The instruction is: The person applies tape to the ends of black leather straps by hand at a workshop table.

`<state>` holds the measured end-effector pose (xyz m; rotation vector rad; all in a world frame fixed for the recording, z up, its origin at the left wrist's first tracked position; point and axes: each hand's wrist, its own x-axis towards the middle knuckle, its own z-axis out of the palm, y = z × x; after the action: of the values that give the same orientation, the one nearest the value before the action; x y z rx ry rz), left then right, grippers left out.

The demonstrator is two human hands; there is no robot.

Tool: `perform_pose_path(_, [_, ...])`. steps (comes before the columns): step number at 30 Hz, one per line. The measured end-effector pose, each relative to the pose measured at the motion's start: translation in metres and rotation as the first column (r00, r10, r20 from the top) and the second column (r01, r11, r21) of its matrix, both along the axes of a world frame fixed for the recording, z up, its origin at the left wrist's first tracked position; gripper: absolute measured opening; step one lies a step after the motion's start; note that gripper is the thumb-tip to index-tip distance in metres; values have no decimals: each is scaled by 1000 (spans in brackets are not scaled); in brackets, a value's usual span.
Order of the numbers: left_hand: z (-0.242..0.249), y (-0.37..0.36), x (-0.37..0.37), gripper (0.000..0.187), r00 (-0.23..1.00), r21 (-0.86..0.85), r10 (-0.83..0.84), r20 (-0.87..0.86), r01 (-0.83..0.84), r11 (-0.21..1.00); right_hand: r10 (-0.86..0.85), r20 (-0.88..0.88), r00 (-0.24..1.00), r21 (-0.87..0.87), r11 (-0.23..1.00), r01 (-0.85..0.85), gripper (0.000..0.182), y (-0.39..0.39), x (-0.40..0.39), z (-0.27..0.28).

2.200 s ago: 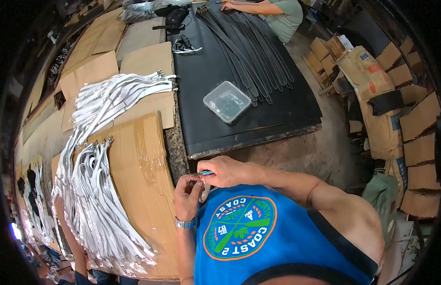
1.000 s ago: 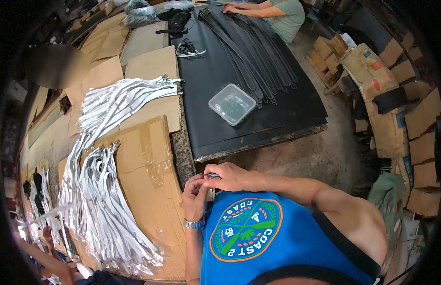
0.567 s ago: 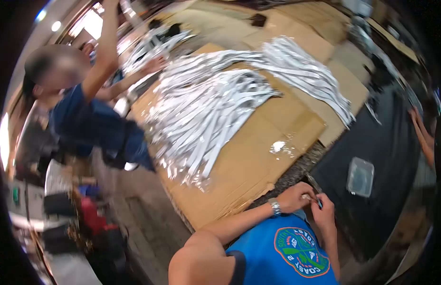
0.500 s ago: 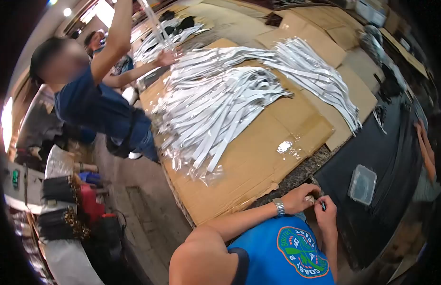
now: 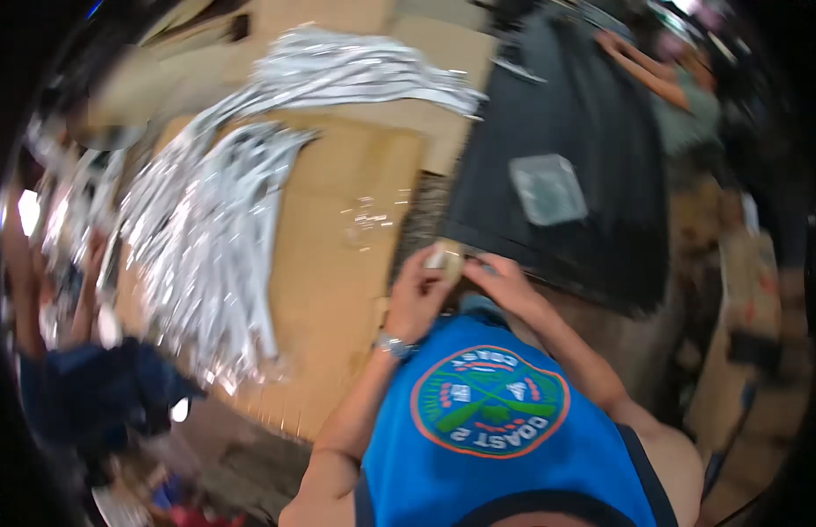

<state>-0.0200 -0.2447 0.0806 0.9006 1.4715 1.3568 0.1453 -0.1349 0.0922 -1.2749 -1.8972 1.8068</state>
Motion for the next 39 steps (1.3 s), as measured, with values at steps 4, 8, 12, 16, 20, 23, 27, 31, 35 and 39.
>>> perform_pose_path(4, [10, 13, 3, 59, 983, 0, -164, 85, 164, 986, -38, -207, 978, -12, 999, 36, 32, -2, 0, -10])
perform_pose_path(8, [-1, 23, 11, 61, 962, 111, -217, 166, 200, 973, -131, -269, 954, -164, 982, 89, 35, 9, 11, -37])
perform_pose_path(12, [-15, 22, -16, 50, 917, 20, -128, -377, 146, 989, -148, 18, 989, 211, 967, 141, 32, 46, 35, 10])
perform_pose_path(16, [-55, 11, -53, 53, 587, -11, 28, -809, -62, 998, -322, 421, 848, 641, 767, -28, 27, 97, 57, 23])
perform_pose_path(20, [-77, -5, -66, 73, 441, -253, -159, -884, -164, 954, -370, 549, 749, 735, 641, -222, 23, 161, 78, -30])
perform_pose_path(23, [-81, -10, -63, 87, 383, -331, -254, -888, -150, 932, -350, 654, 671, 686, 647, -332, 27, 187, 81, -58])
perform_pose_path(27, [-88, -14, -64, 94, 372, -375, -305, -877, -130, 918, -315, 663, 680, 570, 801, -185, 33, 170, 72, -38])
perform_pose_path(31, [-91, -15, -64, 94, 380, -380, -311, -871, -121, 917, -429, 576, 696, 579, 815, 23, 39, 166, 84, -38])
perform_pose_path(35, [-91, -13, -64, 95, 372, -369, -303, -877, -120, 922, -384, 623, 682, 592, 801, -90, 42, 187, 101, -53])
perform_pose_path(39, [-92, -14, -65, 95, 372, -371, -304, -877, -121, 921, -383, 658, 649, 617, 768, -173, 46, 198, 97, -43])
